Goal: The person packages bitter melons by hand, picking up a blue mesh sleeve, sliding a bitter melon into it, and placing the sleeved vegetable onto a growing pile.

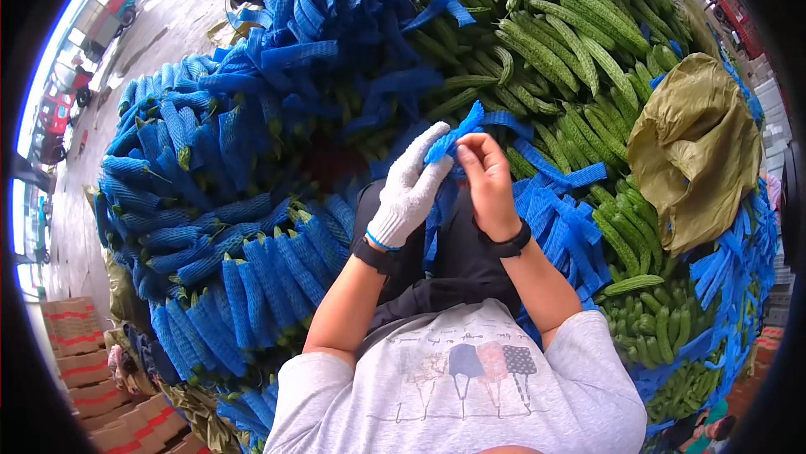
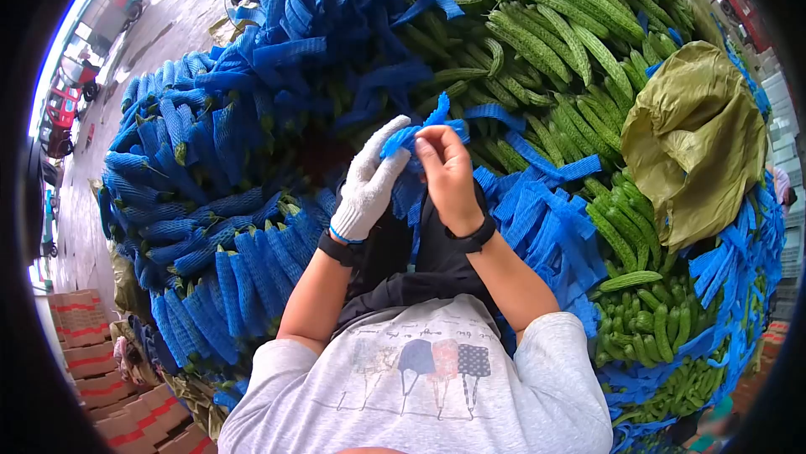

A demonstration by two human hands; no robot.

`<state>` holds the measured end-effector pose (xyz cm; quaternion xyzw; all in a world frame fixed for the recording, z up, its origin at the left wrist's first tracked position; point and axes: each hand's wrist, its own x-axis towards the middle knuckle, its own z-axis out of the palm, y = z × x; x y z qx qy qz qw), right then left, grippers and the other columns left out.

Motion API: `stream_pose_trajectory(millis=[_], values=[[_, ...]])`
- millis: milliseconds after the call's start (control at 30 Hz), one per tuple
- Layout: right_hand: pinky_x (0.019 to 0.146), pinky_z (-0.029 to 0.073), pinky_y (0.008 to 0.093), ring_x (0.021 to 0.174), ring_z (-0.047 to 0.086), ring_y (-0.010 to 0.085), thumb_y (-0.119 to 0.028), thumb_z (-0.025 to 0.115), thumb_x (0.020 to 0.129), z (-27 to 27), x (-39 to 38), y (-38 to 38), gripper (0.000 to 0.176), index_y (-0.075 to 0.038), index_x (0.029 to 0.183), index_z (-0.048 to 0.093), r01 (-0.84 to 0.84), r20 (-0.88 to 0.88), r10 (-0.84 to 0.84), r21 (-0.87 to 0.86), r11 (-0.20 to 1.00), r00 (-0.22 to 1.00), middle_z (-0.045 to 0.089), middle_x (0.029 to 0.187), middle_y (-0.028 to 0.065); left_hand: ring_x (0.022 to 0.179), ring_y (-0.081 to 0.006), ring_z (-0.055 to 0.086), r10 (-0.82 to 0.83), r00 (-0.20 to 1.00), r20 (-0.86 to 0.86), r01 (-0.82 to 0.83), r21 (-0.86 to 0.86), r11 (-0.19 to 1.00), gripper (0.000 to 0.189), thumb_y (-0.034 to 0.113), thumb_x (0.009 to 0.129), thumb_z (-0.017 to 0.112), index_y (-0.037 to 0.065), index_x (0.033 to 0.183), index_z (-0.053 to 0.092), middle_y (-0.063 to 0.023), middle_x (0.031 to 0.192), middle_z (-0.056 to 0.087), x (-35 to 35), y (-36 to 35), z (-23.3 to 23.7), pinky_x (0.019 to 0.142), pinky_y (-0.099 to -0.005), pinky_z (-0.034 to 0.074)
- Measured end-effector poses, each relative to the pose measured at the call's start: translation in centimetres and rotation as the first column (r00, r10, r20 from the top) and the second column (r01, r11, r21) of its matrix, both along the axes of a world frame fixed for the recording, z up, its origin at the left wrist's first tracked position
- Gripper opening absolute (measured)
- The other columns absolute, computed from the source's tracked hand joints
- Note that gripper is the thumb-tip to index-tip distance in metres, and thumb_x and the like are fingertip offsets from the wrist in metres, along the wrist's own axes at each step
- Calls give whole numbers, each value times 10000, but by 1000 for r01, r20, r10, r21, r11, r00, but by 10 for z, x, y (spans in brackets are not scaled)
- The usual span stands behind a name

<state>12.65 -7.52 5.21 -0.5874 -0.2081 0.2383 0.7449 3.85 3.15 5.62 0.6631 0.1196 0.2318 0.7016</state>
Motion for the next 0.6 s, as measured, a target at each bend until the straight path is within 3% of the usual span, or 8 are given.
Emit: stream_pose_trajectory(millis=[133,200,267,367,433,500,533,600], values=[[571,429,219,638,500,54,-154,562,981,-11,23,-3,101,-69,1036,563,80,-260,5,316,945,965,581,806,-11,965,-93,565,99,995,3,-98,204,974,380,18,947,502,23,1325,544,-38,1182,611,4,5,-9,873,-239,456],[584,420,213,653,496,46,-169,579,976,-7,27,-6,120,-68,1041,567,84,-246,-16,269,959,969,580,813,-17,937,-79,556,54,997,-55,-57,-53,997,380,19,948,506,34,1325,547,-36,1150,609,2,2,-7,853,-233,458],[636,416,193,707,496,32,-162,609,962,-11,26,-4,131,-65,1044,579,67,-211,-15,241,968,977,581,849,-28,901,-64,545,62,997,-41,-65,-93,994,453,32,933,562,53,1379,491,-30,1041,589,5,-5,0,817,-232,467],[751,416,171,822,508,25,-121,627,949,-13,18,-3,145,-50,1071,594,1,-139,28,203,979,990,586,918,-34,874,-62,543,-42,997,-65,42,0,999,595,63,901,641,60,1444,399,-4,1009,567,10,-13,-16,802,-226,468],[748,418,173,820,508,24,-116,624,951,-17,20,-1,132,-53,1063,594,75,-62,-64,194,978,996,583,908,-33,793,-66,533,-39,996,-82,51,142,989,736,31,837,686,74,1481,332,8,902,561,13,-13,-17,748,-226,465],[742,420,173,797,510,27,-115,627,949,-21,30,-1,119,-60,1048,593,142,-199,-79,323,936,977,576,891,-34,765,-72,529,10,989,-146,39,328,944,751,14,815,684,82,1480,342,0,843,554,11,-12,-16,722,-228,463],[699,419,177,763,501,21,-117,631,946,-21,36,-1,108,-66,1035,595,151,-192,-89,339,929,977,570,877,-41,728,-78,512,1,983,-183,58,315,947,754,-9,792,671,95,1473,364,-10,777,527,11,-13,-12,692,-233,456],[627,412,195,725,492,28,-155,626,953,-11,46,-5,135,-68,1044,574,177,-157,-124,398,900,980,573,869,-34,754,-165,569,39,978,-206,52,416,908,725,17,791,653,93,1458,378,-65,840,566,15,-12,-26,712,-290,487]])
